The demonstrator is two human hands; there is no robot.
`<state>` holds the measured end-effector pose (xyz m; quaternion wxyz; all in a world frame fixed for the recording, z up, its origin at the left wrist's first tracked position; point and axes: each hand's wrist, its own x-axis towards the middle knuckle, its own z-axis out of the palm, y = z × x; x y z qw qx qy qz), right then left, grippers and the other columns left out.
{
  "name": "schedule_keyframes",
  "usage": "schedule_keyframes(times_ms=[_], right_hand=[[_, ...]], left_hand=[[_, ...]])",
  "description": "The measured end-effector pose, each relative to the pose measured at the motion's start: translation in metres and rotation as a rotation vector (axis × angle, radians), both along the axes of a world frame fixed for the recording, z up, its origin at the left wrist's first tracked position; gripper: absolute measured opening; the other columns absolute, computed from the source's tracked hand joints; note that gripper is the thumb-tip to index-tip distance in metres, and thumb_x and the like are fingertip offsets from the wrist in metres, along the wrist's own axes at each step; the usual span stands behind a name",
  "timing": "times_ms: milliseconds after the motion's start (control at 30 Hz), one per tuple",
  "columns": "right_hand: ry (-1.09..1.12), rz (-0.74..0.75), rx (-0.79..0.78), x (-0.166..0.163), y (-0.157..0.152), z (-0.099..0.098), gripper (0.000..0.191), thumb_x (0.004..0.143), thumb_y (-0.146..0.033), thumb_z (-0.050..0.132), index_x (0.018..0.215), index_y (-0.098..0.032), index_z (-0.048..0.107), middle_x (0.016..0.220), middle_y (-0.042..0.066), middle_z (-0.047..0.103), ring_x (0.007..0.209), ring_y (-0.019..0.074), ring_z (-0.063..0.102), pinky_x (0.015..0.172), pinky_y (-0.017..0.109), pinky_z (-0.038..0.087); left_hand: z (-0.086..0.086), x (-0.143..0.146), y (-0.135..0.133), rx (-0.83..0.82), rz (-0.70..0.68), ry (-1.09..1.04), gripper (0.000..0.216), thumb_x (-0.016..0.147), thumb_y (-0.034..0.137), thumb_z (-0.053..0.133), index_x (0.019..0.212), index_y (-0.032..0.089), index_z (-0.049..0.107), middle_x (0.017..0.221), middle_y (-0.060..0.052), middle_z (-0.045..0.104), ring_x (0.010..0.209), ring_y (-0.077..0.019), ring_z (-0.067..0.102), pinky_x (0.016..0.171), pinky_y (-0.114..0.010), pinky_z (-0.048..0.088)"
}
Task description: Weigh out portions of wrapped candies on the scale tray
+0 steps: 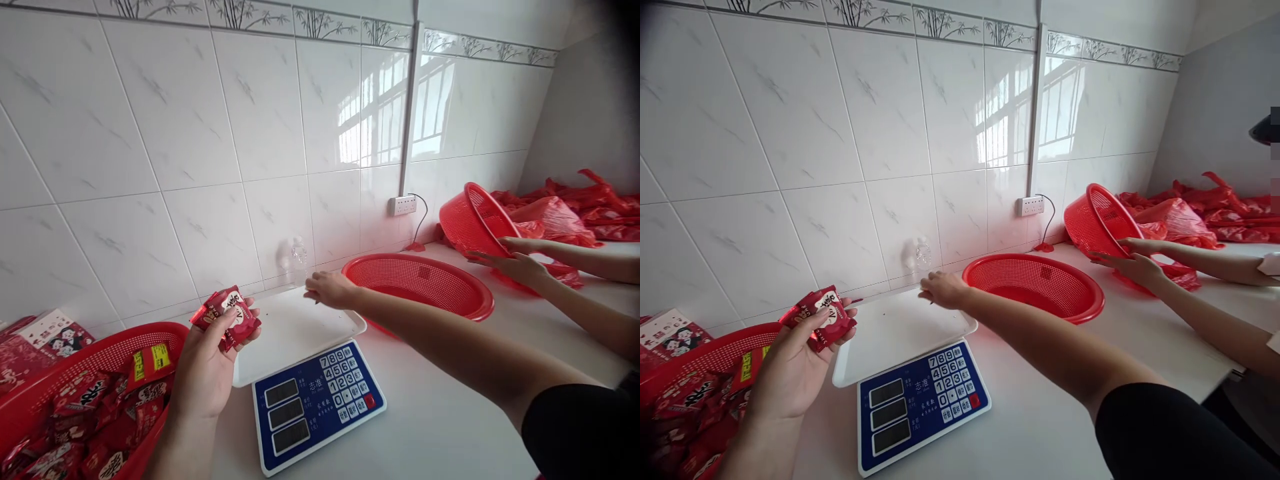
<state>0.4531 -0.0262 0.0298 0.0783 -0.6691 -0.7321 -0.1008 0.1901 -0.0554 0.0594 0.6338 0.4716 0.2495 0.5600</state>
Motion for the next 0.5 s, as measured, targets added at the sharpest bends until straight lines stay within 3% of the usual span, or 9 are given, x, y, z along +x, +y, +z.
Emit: schedule_keyframes(times_ms=[133, 267, 367, 500], right_hand=[[0.007, -0.252, 0.009, 0.049, -0.027, 0.013, 0.033, 0.094, -0.039, 0.038, 0.103, -0.017, 0.061, 0.105, 0.015, 0.061, 0.093, 0.0268, 0.059, 0.068, 0.034, 0.044], [0.029, -0.368, -0.058, 0.071, -0.044, 0.014, 0.022, 0.08, -0.028, 0.061, 0.097, -0.015, 0.066, 0.11, 0.019, 0.061, 0.104, 0.0364, 0.055, 0.078, 0.047, 0.044], [0.077, -0.311, -0.046, 0.055, -0.045, 0.016, 0.028, 0.078, -0.02, 0.063, 0.105, -0.015, 0.065, 0.118, 0.019, 0.059, 0.112, 0.0372, 0.051, 0.084, 0.051, 0.043], [0.218, -0.083, 0.025, -0.003, -0.045, 0.02, 0.037, 0.091, -0.038, 0.047, 0.124, -0.022, 0.053, 0.122, 0.01, 0.059, 0.109, 0.023, 0.056, 0.085, 0.036, 0.047]], left_hand=[[-0.005, 0.005, 0.005, -0.005, -0.049, 0.048, 0.028, 0.065, 0.026, 0.074, 0.091, 0.019, 0.067, 0.091, -0.005, 0.07, 0.084, -0.02, 0.066, 0.065, -0.027, 0.056], [-0.014, 0.013, 0.012, -0.059, -0.134, 0.073, 0.026, 0.067, 0.024, 0.072, 0.091, 0.018, 0.066, 0.094, -0.005, 0.07, 0.083, -0.0185, 0.066, 0.071, -0.03, 0.057], [-0.022, 0.019, 0.015, -0.098, -0.17, 0.071, 0.028, 0.069, 0.017, 0.07, 0.096, 0.018, 0.064, 0.098, -0.006, 0.069, 0.087, -0.0185, 0.066, 0.081, -0.034, 0.055], [-0.03, 0.023, 0.012, -0.073, -0.208, 0.117, 0.042, 0.073, 0.019, 0.069, 0.113, 0.023, 0.056, 0.113, -0.007, 0.065, 0.098, -0.0202, 0.064, 0.087, -0.036, 0.052]])
